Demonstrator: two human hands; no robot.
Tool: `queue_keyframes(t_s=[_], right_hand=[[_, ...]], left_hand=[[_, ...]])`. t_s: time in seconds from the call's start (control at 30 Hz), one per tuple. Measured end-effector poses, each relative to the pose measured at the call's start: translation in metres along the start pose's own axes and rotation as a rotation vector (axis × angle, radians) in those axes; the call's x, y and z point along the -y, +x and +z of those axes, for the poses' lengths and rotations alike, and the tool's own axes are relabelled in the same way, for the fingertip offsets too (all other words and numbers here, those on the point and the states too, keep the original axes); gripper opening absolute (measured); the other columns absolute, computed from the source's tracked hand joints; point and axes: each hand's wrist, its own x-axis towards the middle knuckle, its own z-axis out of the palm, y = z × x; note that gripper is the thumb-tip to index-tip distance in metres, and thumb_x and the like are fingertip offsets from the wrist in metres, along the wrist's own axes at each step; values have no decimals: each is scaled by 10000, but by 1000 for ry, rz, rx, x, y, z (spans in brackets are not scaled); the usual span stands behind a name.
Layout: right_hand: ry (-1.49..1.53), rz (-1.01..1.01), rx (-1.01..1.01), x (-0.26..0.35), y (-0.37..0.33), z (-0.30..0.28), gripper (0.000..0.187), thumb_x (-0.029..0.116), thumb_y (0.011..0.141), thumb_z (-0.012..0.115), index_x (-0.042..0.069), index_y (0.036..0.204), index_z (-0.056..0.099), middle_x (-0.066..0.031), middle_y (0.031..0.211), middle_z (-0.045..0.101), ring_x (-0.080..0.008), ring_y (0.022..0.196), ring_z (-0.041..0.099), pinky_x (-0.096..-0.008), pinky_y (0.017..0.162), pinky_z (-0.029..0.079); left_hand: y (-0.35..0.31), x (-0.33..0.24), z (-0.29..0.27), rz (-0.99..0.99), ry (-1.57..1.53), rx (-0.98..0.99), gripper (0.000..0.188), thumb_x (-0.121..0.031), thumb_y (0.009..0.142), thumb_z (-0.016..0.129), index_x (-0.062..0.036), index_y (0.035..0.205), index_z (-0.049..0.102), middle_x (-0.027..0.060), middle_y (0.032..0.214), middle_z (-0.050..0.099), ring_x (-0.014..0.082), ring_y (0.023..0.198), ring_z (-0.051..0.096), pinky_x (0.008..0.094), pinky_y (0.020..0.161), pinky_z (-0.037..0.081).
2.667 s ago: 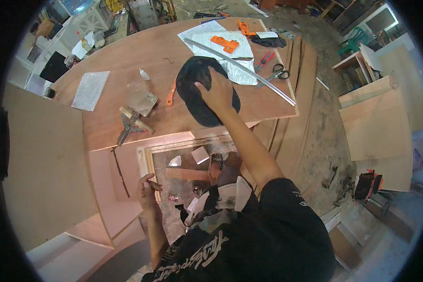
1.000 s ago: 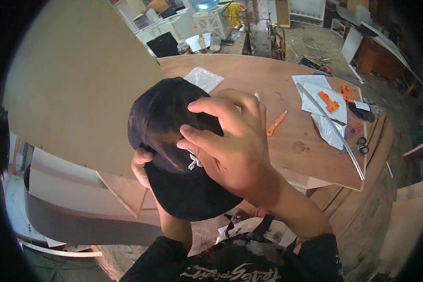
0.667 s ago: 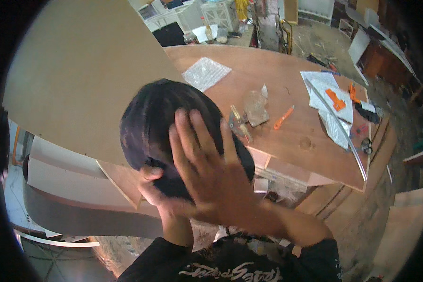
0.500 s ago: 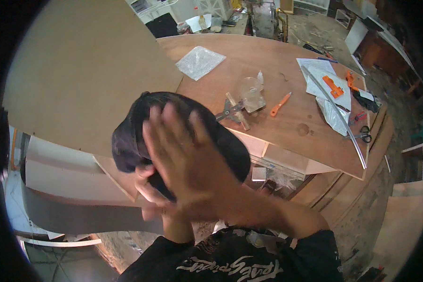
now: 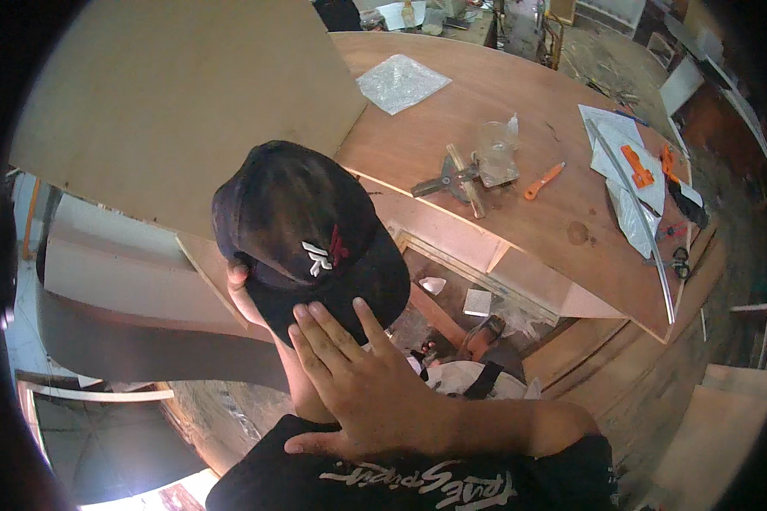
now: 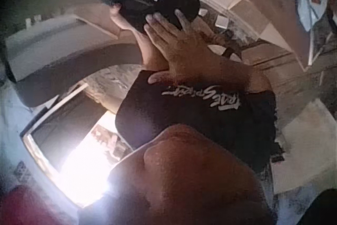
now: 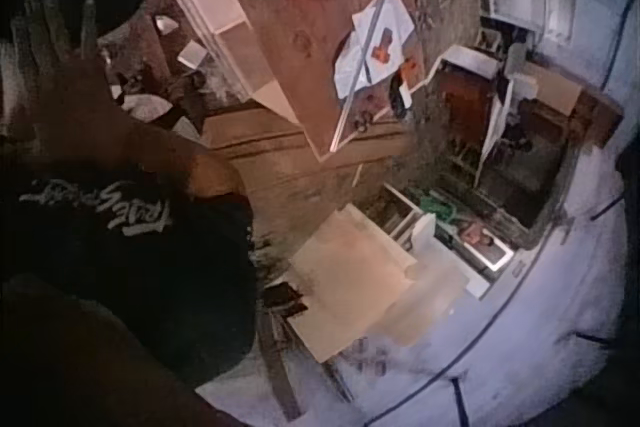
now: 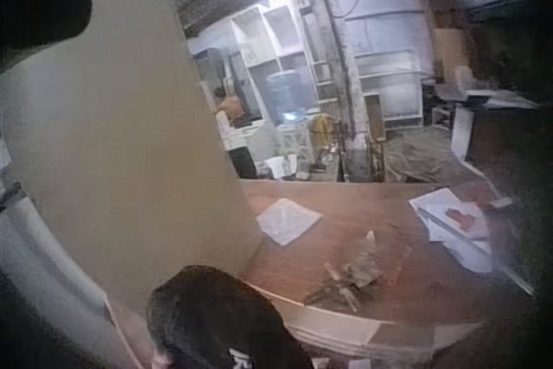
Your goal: The person applies a clear liquid adhesive from a small bottle onto the surface of a wooden router base.
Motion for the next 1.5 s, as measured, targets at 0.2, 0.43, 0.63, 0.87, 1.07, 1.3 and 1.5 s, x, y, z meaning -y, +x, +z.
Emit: queue_keyframes(t_s=[0.2,0.43,0.63,0.87,1.07,1.3,1.5], right_hand=[[-252,146,-262,-27,48,-9,979,652,838,464,-168,1351,317,-377,1405,315,-439,1352,316,-546,1102,195],[73,89,-350,-41,46,-12,894,565,862,510,-207,1285,357,-396,1305,393,-507,1255,380,-521,1037,310],[409,-68,-31,-36,25,39,766,371,919,493,-151,1398,201,-423,1418,214,-490,1362,241,-495,1136,184],[97,91,-338,-27,65,45,821,470,915,506,-167,1374,263,-394,1369,329,-451,1341,308,-443,1123,226],[277,372,-428,-44,74,-5,833,496,907,497,-199,1321,301,-475,1392,179,-520,1339,239,-522,1118,175],[654,47,195,-61,34,-1,760,519,959,404,-107,1379,310,-413,1426,225,-486,1358,263,-507,1104,260],[-97,209,-427,-71,53,68,696,449,943,474,-67,1393,348,-346,1407,338,-430,1285,407,-498,1082,304]], left_hand=[[-5,27,14,83,4,-58,629,-198,758,558,66,1318,448,212,1329,514,372,1204,499,485,1080,343],[4,20,-19,250,259,-50,649,-315,852,560,49,1366,405,200,1391,460,345,1249,466,474,1086,332],[6,1,-21,155,189,146,688,-456,909,472,-1,1415,371,223,1418,418,391,1296,415,469,1104,326],[-1,14,-52,72,-61,264,678,-501,964,392,24,1392,383,220,1411,427,342,1294,426,464,1104,314],[6,5,-50,83,71,115,610,-444,996,359,2,1411,364,188,1445,399,337,1301,415,465,1106,313],[-7,-3,-63,89,141,-2,586,-429,996,379,7,1388,397,192,1425,422,354,1314,392,460,1138,256],[4,26,-75,215,423,-273,479,-335,1023,378,28,1321,471,147,1291,552,276,1176,522,392,1049,375]])
